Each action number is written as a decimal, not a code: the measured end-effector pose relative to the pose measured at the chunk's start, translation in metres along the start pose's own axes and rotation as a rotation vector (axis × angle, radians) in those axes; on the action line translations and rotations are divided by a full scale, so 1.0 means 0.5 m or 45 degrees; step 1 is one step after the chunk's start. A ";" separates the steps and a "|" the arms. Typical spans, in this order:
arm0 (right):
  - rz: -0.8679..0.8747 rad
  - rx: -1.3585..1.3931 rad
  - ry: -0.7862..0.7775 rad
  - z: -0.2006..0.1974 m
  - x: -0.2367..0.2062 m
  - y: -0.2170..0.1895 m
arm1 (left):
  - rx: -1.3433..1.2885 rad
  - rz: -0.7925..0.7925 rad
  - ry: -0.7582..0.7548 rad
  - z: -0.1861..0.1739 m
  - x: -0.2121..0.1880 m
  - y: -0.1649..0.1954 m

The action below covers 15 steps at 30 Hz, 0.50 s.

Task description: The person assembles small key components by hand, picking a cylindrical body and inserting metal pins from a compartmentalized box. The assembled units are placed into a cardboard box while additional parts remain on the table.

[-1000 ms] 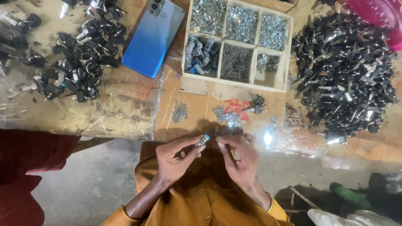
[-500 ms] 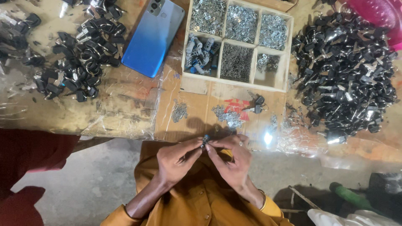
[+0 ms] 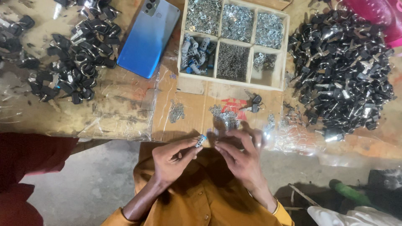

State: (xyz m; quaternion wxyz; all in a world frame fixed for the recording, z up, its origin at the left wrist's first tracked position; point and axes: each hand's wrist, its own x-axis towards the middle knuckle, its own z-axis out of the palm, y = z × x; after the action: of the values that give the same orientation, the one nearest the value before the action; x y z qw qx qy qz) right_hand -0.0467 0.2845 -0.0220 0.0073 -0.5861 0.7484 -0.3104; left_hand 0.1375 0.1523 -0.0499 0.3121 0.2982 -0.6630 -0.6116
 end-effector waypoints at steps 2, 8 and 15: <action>0.029 0.016 -0.060 -0.009 0.002 0.000 | -0.121 0.020 0.003 0.002 0.001 0.003; 0.007 0.186 -0.040 -0.015 0.021 -0.029 | -0.054 -0.050 0.005 -0.001 0.001 0.010; 0.156 0.519 0.091 0.006 0.044 -0.074 | 0.171 0.069 0.038 -0.002 -0.003 0.000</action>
State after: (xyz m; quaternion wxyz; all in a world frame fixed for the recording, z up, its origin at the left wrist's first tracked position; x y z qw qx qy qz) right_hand -0.0202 0.2594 0.0008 0.1179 -0.5143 0.7042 -0.4751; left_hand 0.1392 0.1528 -0.0500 0.3178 0.3094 -0.7056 -0.5526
